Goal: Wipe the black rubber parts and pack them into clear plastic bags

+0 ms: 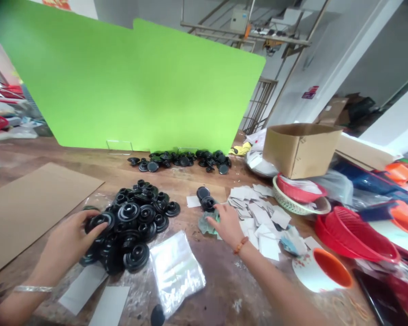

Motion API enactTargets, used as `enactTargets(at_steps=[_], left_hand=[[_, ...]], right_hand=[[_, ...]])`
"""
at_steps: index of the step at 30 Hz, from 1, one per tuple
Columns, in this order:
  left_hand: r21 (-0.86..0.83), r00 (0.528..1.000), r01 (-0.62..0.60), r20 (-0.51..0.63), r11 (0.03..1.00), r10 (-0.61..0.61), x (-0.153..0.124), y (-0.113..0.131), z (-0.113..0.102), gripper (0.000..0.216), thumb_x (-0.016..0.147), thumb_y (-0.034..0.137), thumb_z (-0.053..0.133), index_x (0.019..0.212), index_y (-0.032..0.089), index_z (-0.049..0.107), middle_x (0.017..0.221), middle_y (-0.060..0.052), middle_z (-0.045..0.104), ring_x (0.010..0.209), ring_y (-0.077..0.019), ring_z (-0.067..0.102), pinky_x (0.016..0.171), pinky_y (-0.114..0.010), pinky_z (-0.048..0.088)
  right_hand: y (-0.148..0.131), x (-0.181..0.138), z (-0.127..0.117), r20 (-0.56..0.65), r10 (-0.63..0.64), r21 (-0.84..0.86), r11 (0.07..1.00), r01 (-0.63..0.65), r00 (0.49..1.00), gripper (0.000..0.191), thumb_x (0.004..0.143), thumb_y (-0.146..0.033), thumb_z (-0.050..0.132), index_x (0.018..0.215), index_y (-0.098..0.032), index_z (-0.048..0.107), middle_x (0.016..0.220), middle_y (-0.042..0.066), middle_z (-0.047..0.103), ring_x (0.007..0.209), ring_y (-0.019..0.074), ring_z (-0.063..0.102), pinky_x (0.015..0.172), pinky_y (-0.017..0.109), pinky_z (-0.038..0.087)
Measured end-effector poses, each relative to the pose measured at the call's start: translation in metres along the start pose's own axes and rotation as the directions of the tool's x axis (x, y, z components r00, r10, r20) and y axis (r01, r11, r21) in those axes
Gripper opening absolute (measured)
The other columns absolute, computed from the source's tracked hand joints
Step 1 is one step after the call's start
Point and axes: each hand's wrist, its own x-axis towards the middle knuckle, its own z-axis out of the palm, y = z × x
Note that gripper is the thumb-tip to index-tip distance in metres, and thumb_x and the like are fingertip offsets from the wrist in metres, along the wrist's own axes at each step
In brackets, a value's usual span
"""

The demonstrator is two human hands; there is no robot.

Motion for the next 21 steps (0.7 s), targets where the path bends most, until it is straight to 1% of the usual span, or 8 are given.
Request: enactTargets(at_steps=[4, 6, 8, 11, 14, 17, 18, 21], left_hand=[[-0.096, 0.992, 0.088, 0.102, 0.991, -0.078, -0.003, -0.01, 0.019, 0.038, 0.082, 0.044, 0.05, 0.111, 0.02, 0.049, 0.109, -0.008, 0.064, 0.099, -0.0304, 0.061, 0.081, -0.038, 0.048], [-0.085, 0.993, 0.058, 0.109, 0.995, -0.048, -0.003, -0.009, 0.022, 0.039, 0.083, 0.045, 0.049, 0.113, 0.021, 0.048, 0.108, -0.009, 0.064, 0.101, -0.0325, 0.06, 0.082, -0.041, 0.048], [-0.045, 0.998, 0.002, 0.056, 0.999, 0.0, -0.002, -0.003, 0.02, 0.038, 0.083, 0.046, 0.047, 0.113, 0.022, 0.047, 0.107, -0.008, 0.063, 0.104, -0.034, 0.057, 0.086, -0.044, 0.046], [-0.028, 0.99, -0.083, -0.114, 0.996, 0.079, -0.001, 0.022, 0.013, 0.032, 0.084, 0.045, 0.044, 0.109, 0.026, 0.049, 0.11, -0.003, 0.061, 0.111, -0.0327, 0.053, 0.096, -0.05, 0.04], [-0.176, 0.965, -0.212, -0.191, 0.961, 0.178, -0.002, 0.066, 0.021, 0.026, 0.083, 0.04, 0.05, 0.103, 0.024, 0.057, 0.114, -0.004, 0.06, 0.111, -0.0286, 0.052, 0.102, -0.047, 0.037], [-0.442, 0.957, -0.267, -0.019, 0.856, 0.289, -0.004, 0.114, 0.051, 0.021, 0.082, 0.032, 0.055, 0.099, 0.022, 0.063, 0.11, -0.006, 0.062, 0.108, -0.0254, 0.055, 0.1, -0.042, 0.04], [-0.541, 0.953, -0.217, 0.064, 0.812, 0.297, -0.003, 0.128, 0.064, 0.021, 0.081, 0.03, 0.055, 0.098, 0.021, 0.063, 0.108, -0.007, 0.063, 0.106, -0.025, 0.056, 0.098, -0.041, 0.041], [-0.75, 0.929, 0.062, 0.284, 0.658, 0.236, 0.001, 0.158, 0.102, 0.022, 0.074, 0.022, 0.062, 0.095, 0.019, 0.066, 0.101, -0.007, 0.065, 0.099, -0.0252, 0.059, 0.096, -0.043, 0.042]], right_hand=[[-0.009, 0.002, 0.012, 0.168, 0.041, -0.025, 0.999, -0.037, 0.985, 0.025, 0.069, -0.025, 0.07, 0.091, -0.016, 0.064, 0.09, 0.011, 0.06, 0.088, 0.0267, 0.054, 0.08, 0.036, 0.041], [-0.008, 0.003, 0.013, 0.174, 0.05, 0.014, 0.998, -0.053, 0.983, 0.018, 0.065, -0.014, 0.066, 0.083, -0.016, 0.064, 0.084, 0.008, 0.061, 0.085, 0.0243, 0.055, 0.079, 0.033, 0.041], [-0.003, 0.005, 0.008, 0.177, 0.06, 0.068, 0.995, -0.073, 0.982, 0.016, 0.063, -0.008, 0.059, 0.077, -0.017, 0.063, 0.078, 0.004, 0.062, 0.079, 0.0205, 0.056, 0.075, 0.029, 0.042], [0.005, 0.017, -0.011, 0.141, 0.1, 0.16, 0.979, -0.123, 0.985, 0.012, 0.067, -0.013, 0.053, 0.076, -0.017, 0.061, 0.074, 0.0, 0.063, 0.07, 0.0159, 0.057, 0.066, 0.024, 0.043], [0.005, 0.037, -0.024, 0.049, 0.167, 0.211, 0.962, -0.173, 0.985, 0.018, 0.073, -0.021, 0.049, 0.085, -0.015, 0.061, 0.077, 0.002, 0.063, 0.07, 0.0156, 0.056, 0.066, 0.025, 0.043], [-0.003, 0.055, -0.012, -0.016, 0.184, 0.21, 0.962, -0.177, 0.983, 0.024, 0.073, -0.021, 0.052, 0.094, -0.015, 0.063, 0.088, 0.006, 0.062, 0.083, 0.0195, 0.054, 0.079, 0.031, 0.042], [-0.006, 0.059, -0.004, -0.016, 0.178, 0.206, 0.963, -0.171, 0.984, 0.025, 0.071, -0.021, 0.056, 0.095, -0.015, 0.064, 0.092, 0.007, 0.061, 0.087, 0.0214, 0.053, 0.083, 0.034, 0.04], [-0.01, 0.063, 0.024, 0.025, 0.161, 0.215, 0.963, -0.163, 0.987, 0.031, 0.064, -0.013, 0.065, 0.095, -0.017, 0.066, 0.097, 0.01, 0.06, 0.09, 0.0241, 0.052, 0.086, 0.037, 0.038]])
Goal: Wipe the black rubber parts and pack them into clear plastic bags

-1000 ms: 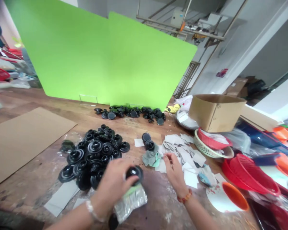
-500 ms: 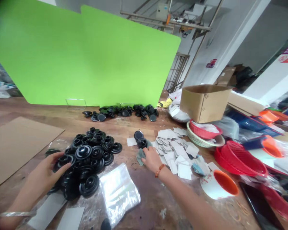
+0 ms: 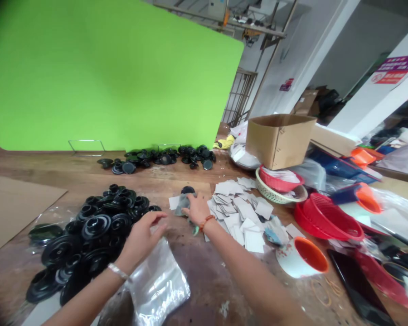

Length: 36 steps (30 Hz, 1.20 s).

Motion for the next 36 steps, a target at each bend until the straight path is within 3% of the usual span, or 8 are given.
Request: enactTargets(at_steps=[5, 9, 16, 20, 24, 27, 33, 36], left_hand=[[-0.239, 0.98, 0.2, 0.062, 0.95, -0.19, 0.02, -0.01, 0.032, 0.04, 0.073, 0.022, 0.067, 0.112, 0.016, 0.058, 0.111, -0.013, 0.064, 0.085, -0.0219, 0.065, 0.085, -0.04, 0.05], [-0.428, 0.947, 0.293, 0.252, 0.855, -0.198, 0.013, 0.003, 0.04, 0.049, 0.073, 0.031, 0.07, 0.117, 0.016, 0.055, 0.11, -0.012, 0.066, 0.088, -0.0217, 0.067, 0.078, -0.036, 0.054], [-0.591, 0.892, 0.419, 0.409, 0.689, -0.191, -0.019, 0.013, 0.052, 0.049, 0.059, 0.026, 0.082, 0.103, 0.013, 0.063, 0.096, -0.01, 0.072, 0.09, -0.0244, 0.067, 0.08, -0.033, 0.052], [-0.707, 0.88, 0.471, 0.339, 0.528, -0.333, -0.031, 0.01, 0.053, 0.06, 0.053, 0.016, 0.085, 0.107, 0.015, 0.058, 0.092, -0.009, 0.072, 0.081, -0.0213, 0.068, 0.072, -0.031, 0.053], [-0.826, 0.863, 0.405, 0.204, 0.392, -0.462, -0.03, 0.009, 0.048, 0.039, 0.053, 0.005, 0.079, 0.088, 0.013, 0.064, 0.081, -0.004, 0.072, 0.074, -0.0162, 0.066, 0.066, -0.024, 0.052], [-0.851, 0.859, 0.369, 0.159, 0.373, -0.487, -0.028, 0.01, 0.039, 0.029, 0.056, -0.003, 0.07, 0.078, 0.014, 0.066, 0.073, 0.0, 0.07, 0.067, -0.0129, 0.064, 0.062, -0.02, 0.051], [-0.849, 0.822, 0.434, 0.236, 0.301, -0.519, -0.038, 0.016, 0.024, 0.018, 0.075, -0.004, 0.06, 0.082, 0.011, 0.067, 0.081, -0.007, 0.072, 0.071, -0.0121, 0.067, 0.069, -0.019, 0.055], [-0.835, 0.799, 0.482, 0.294, 0.266, -0.524, -0.05, 0.016, 0.022, 0.02, 0.079, -0.006, 0.055, 0.084, 0.009, 0.067, 0.082, -0.009, 0.072, 0.072, -0.0125, 0.069, 0.071, -0.02, 0.056]], right_hand=[[0.005, -0.013, 0.003, 0.05, -0.052, 0.132, 0.99, 0.045, 0.997, 0.029, 0.07, -0.008, 0.056, 0.096, -0.015, 0.065, 0.095, 0.008, 0.063, 0.085, 0.0204, 0.057, 0.081, 0.032, 0.042], [-0.01, -0.038, -0.019, 0.034, -0.097, 0.248, 0.965, 0.085, 0.995, 0.015, 0.075, -0.016, 0.053, 0.086, -0.018, 0.064, 0.088, 0.003, 0.064, 0.084, 0.0176, 0.057, 0.079, 0.029, 0.044], [-0.02, -0.061, -0.021, 0.317, 0.205, 0.648, 0.667, -0.369, 0.926, 0.025, 0.071, -0.04, 0.066, 0.074, -0.015, 0.063, 0.065, 0.0, 0.062, 0.061, 0.0152, 0.056, 0.059, 0.026, 0.045], [-0.024, -0.065, -0.02, 0.309, 0.219, 0.69, 0.618, -0.376, 0.926, 0.032, 0.08, -0.047, 0.055, 0.089, -0.017, 0.062, 0.074, 0.002, 0.064, 0.065, 0.0159, 0.059, 0.062, 0.029, 0.048], [-0.048, -0.091, -0.018, 0.128, 0.012, 0.544, 0.835, -0.081, 0.992, 0.022, 0.086, -0.037, 0.052, 0.09, -0.021, 0.067, 0.106, 0.007, 0.062, 0.102, 0.0219, 0.055, 0.094, 0.038, 0.042], [-0.061, -0.11, -0.011, -0.026, -0.178, 0.285, 0.942, 0.178, 0.984, 0.022, 0.089, -0.03, 0.051, 0.106, -0.025, 0.065, 0.125, 0.006, 0.054, 0.12, 0.0251, 0.042, 0.105, 0.045, 0.029], [-0.062, -0.105, -0.004, -0.049, -0.039, 0.469, 0.881, 0.058, 0.998, 0.033, 0.099, -0.037, 0.032, 0.103, -0.02, 0.06, 0.1, 0.006, 0.062, 0.092, 0.0184, 0.057, 0.084, 0.031, 0.045], [-0.065, -0.104, -0.007, -0.028, -0.125, 0.353, 0.927, 0.127, 0.992, 0.032, 0.097, -0.039, 0.038, 0.086, -0.019, 0.061, 0.086, 0.004, 0.061, 0.084, 0.0171, 0.055, 0.077, 0.027, 0.042]])
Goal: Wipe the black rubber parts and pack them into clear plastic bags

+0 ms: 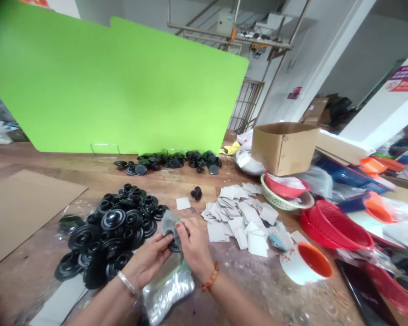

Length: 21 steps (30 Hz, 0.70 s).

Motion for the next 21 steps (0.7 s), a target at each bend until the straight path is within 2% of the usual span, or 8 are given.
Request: enactTargets(at_steps=[4, 8, 10, 12, 14, 16, 18, 21], left_hand=[[0.068, 0.99, 0.113, 0.074, 0.991, -0.118, -0.019, 0.015, -0.011, 0.02, 0.08, -0.006, 0.055, 0.093, 0.004, 0.067, 0.09, -0.015, 0.072, 0.077, -0.0161, 0.07, 0.073, -0.023, 0.058], [0.083, 0.998, -0.05, -0.033, 0.995, 0.053, -0.036, 0.069, -0.03, 0.029, 0.084, -0.003, 0.051, 0.107, 0.009, 0.064, 0.095, -0.013, 0.072, 0.081, -0.0161, 0.07, 0.073, -0.022, 0.059], [0.089, 0.98, -0.155, -0.109, 0.984, 0.164, -0.04, 0.099, -0.044, 0.029, 0.085, -0.002, 0.049, 0.106, 0.011, 0.064, 0.095, -0.011, 0.072, 0.081, -0.0157, 0.07, 0.072, -0.023, 0.06], [0.097, 0.963, -0.218, -0.138, 0.971, 0.23, -0.043, 0.125, -0.061, 0.023, 0.084, 0.0, 0.052, 0.099, 0.011, 0.066, 0.096, -0.011, 0.071, 0.083, -0.0157, 0.069, 0.074, -0.024, 0.059], [0.13, 0.958, -0.246, -0.12, 0.96, 0.262, -0.044, 0.144, -0.08, 0.019, 0.079, 0.002, 0.059, 0.093, 0.013, 0.066, 0.096, -0.009, 0.071, 0.084, -0.0162, 0.068, 0.076, -0.024, 0.059], [0.229, 0.949, -0.276, -0.088, 0.934, 0.302, -0.044, 0.157, -0.098, 0.018, 0.073, 0.009, 0.068, 0.089, 0.015, 0.066, 0.094, -0.006, 0.071, 0.081, -0.0166, 0.067, 0.073, -0.025, 0.058], [0.434, 0.904, -0.331, -0.108, 0.838, 0.414, -0.042, 0.168, -0.114, 0.027, 0.067, 0.022, 0.076, 0.091, 0.017, 0.066, 0.091, -0.004, 0.071, 0.08, -0.0176, 0.066, 0.068, -0.025, 0.056], [0.801, 0.754, -0.317, -0.112, 0.508, 0.647, -0.033, 0.183, -0.134, 0.047, 0.061, 0.042, 0.078, 0.099, 0.018, 0.066, 0.093, -0.004, 0.071, 0.088, -0.0238, 0.065, 0.075, -0.03, 0.053]], right_hand=[[0.008, 0.001, -0.013, 0.0, -0.1, -0.282, 0.955, 0.096, 0.995, 0.044, 0.098, -0.039, 0.036, 0.063, -0.019, 0.053, 0.063, 0.001, 0.054, 0.062, 0.0139, 0.049, 0.063, 0.026, 0.035], [0.04, 0.01, -0.04, -0.049, -0.095, -0.525, 0.849, 0.055, 0.994, 0.049, 0.097, -0.042, 0.037, 0.056, -0.019, 0.051, 0.056, 0.001, 0.053, 0.054, 0.0132, 0.046, 0.058, 0.027, 0.031], [0.055, 0.014, -0.053, -0.013, -0.083, -0.617, 0.785, 0.057, 0.996, 0.048, 0.098, -0.041, 0.035, 0.061, -0.018, 0.056, 0.062, 0.003, 0.058, 0.059, 0.0147, 0.051, 0.06, 0.027, 0.033], [0.065, 0.019, -0.06, 0.111, -0.075, -0.686, 0.716, 0.13, 0.991, 0.045, 0.097, -0.041, 0.037, 0.066, -0.019, 0.062, 0.071, 0.006, 0.063, 0.07, 0.0177, 0.055, 0.067, 0.028, 0.037], [0.068, 0.026, -0.062, 0.202, -0.073, -0.739, 0.643, 0.201, 0.977, 0.043, 0.094, -0.044, 0.042, 0.069, -0.021, 0.068, 0.085, 0.009, 0.067, 0.088, 0.0233, 0.057, 0.077, 0.034, 0.039], [0.068, 0.04, -0.059, 0.198, -0.08, -0.772, 0.601, 0.206, 0.977, 0.038, 0.092, -0.046, 0.046, 0.075, -0.025, 0.072, 0.103, 0.01, 0.066, 0.104, 0.0292, 0.052, 0.088, 0.043, 0.037], [0.07, 0.064, -0.052, 0.168, -0.063, -0.76, 0.627, 0.17, 0.984, 0.03, 0.091, -0.043, 0.048, 0.087, -0.025, 0.073, 0.115, 0.01, 0.062, 0.111, 0.0308, 0.049, 0.094, 0.047, 0.035], [0.081, 0.111, -0.036, 0.164, -0.023, -0.705, 0.696, 0.133, 0.986, 0.032, 0.086, -0.028, 0.054, 0.114, -0.016, 0.065, 0.123, 0.015, 0.057, 0.113, 0.0298, 0.051, 0.097, 0.043, 0.038]])
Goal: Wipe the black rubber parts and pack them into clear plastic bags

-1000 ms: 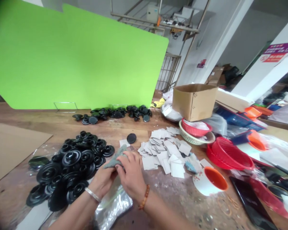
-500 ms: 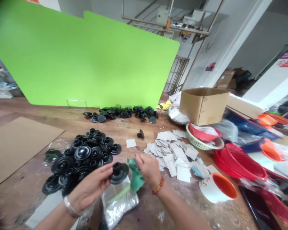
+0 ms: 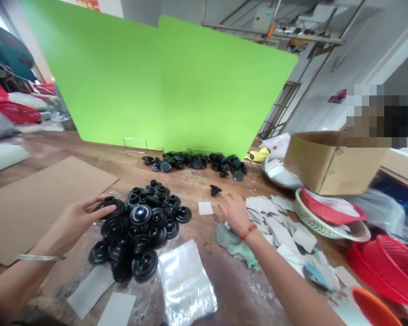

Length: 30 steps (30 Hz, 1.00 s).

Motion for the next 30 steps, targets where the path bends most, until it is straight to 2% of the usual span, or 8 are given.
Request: enactTargets(at_steps=[3, 6, 12, 16, 21, 25, 28, 30], left_hand=[[0.424, 0.991, -0.094, -0.05, 0.901, 0.127, 0.02, -0.006, -0.007, 0.049, 0.067, 0.052, 0.068, 0.104, 0.02, 0.066, 0.097, -0.007, 0.072, 0.094, -0.0299, 0.064, 0.084, -0.038, 0.049], [0.646, 0.979, -0.125, -0.042, 0.753, 0.199, 0.036, -0.011, -0.005, 0.046, 0.075, 0.052, 0.057, 0.107, 0.02, 0.065, 0.103, -0.01, 0.071, 0.096, -0.0311, 0.065, 0.085, -0.039, 0.048], [0.68, 0.976, -0.193, 0.06, 0.708, 0.209, 0.053, -0.029, 0.003, 0.048, 0.078, 0.045, 0.052, 0.117, 0.018, 0.057, 0.116, -0.008, 0.067, 0.101, -0.0251, 0.064, 0.087, -0.032, 0.049], [0.686, 0.98, -0.182, 0.067, 0.704, 0.188, 0.054, -0.036, 0.0, 0.043, 0.077, 0.042, 0.054, 0.112, 0.019, 0.06, 0.11, -0.008, 0.07, 0.094, -0.0256, 0.066, 0.088, -0.035, 0.048], [0.667, 0.974, -0.2, 0.059, 0.718, 0.217, 0.044, -0.025, 0.001, 0.038, 0.077, 0.038, 0.055, 0.11, 0.019, 0.061, 0.11, -0.008, 0.068, 0.098, -0.0265, 0.063, 0.092, -0.037, 0.046], [0.451, 0.917, -0.371, 0.039, 0.812, 0.398, -0.006, -0.001, 0.036, 0.029, 0.081, 0.035, 0.058, 0.107, 0.022, 0.062, 0.119, -0.008, 0.062, 0.117, -0.0256, 0.052, 0.106, -0.038, 0.034], [0.094, 0.901, -0.353, 0.3, 0.931, 0.312, -0.064, 0.006, 0.086, 0.037, 0.074, 0.03, 0.07, 0.11, 0.028, 0.064, 0.13, -0.007, 0.055, 0.122, -0.0256, 0.048, 0.105, -0.036, 0.036], [-0.086, 0.845, -0.209, 0.486, 0.974, 0.224, -0.097, 0.003, 0.118, 0.06, 0.065, 0.023, 0.077, 0.122, 0.031, 0.059, 0.137, -0.007, 0.049, 0.125, -0.027, 0.045, 0.102, -0.036, 0.04]], right_hand=[[0.005, 0.049, 0.022, 0.005, 0.041, 0.051, 0.998, -0.041, 0.999, 0.051, 0.08, -0.014, 0.053, 0.13, -0.01, 0.051, 0.135, 0.018, 0.049, 0.123, 0.0299, 0.046, 0.102, 0.042, 0.037], [0.005, 0.084, 0.042, 0.043, 0.081, 0.132, 0.987, -0.086, 0.996, 0.053, 0.079, -0.01, 0.05, 0.132, -0.011, 0.05, 0.136, 0.016, 0.05, 0.126, 0.0257, 0.045, 0.104, 0.037, 0.037], [-0.007, 0.107, 0.053, 0.156, 0.15, 0.298, 0.935, -0.191, 0.976, 0.023, 0.085, -0.024, 0.056, 0.103, -0.014, 0.066, 0.103, 0.01, 0.07, 0.095, 0.0204, 0.064, 0.088, 0.036, 0.047], [-0.016, 0.101, 0.044, 0.166, 0.242, 0.399, 0.87, -0.29, 0.956, 0.02, 0.085, -0.027, 0.055, 0.092, -0.013, 0.067, 0.093, 0.013, 0.071, 0.088, 0.0237, 0.067, 0.076, 0.031, 0.05], [-0.036, 0.065, 0.022, 0.237, 0.305, 0.575, 0.721, -0.386, 0.922, 0.028, 0.089, -0.035, 0.043, 0.105, -0.015, 0.056, 0.077, 0.009, 0.07, 0.058, 0.0184, 0.066, 0.05, 0.026, 0.048], [-0.069, 0.001, 0.005, 0.365, 0.215, 0.713, 0.561, -0.42, 0.906, 0.031, 0.088, -0.046, 0.044, 0.094, -0.018, 0.054, 0.069, 0.003, 0.066, 0.049, 0.0131, 0.059, 0.043, 0.022, 0.044], [-0.099, -0.054, -0.006, 0.505, 0.075, 0.824, 0.253, -0.506, 0.86, 0.034, 0.081, -0.051, 0.058, 0.092, -0.019, 0.054, 0.067, 0.0, 0.064, 0.049, 0.0113, 0.056, 0.043, 0.02, 0.042], [-0.115, -0.085, -0.014, 0.531, 0.015, 0.83, 0.193, -0.523, 0.848, 0.036, 0.081, -0.052, 0.059, 0.095, -0.019, 0.056, 0.066, 0.0, 0.063, 0.049, 0.012, 0.055, 0.044, 0.021, 0.042]])
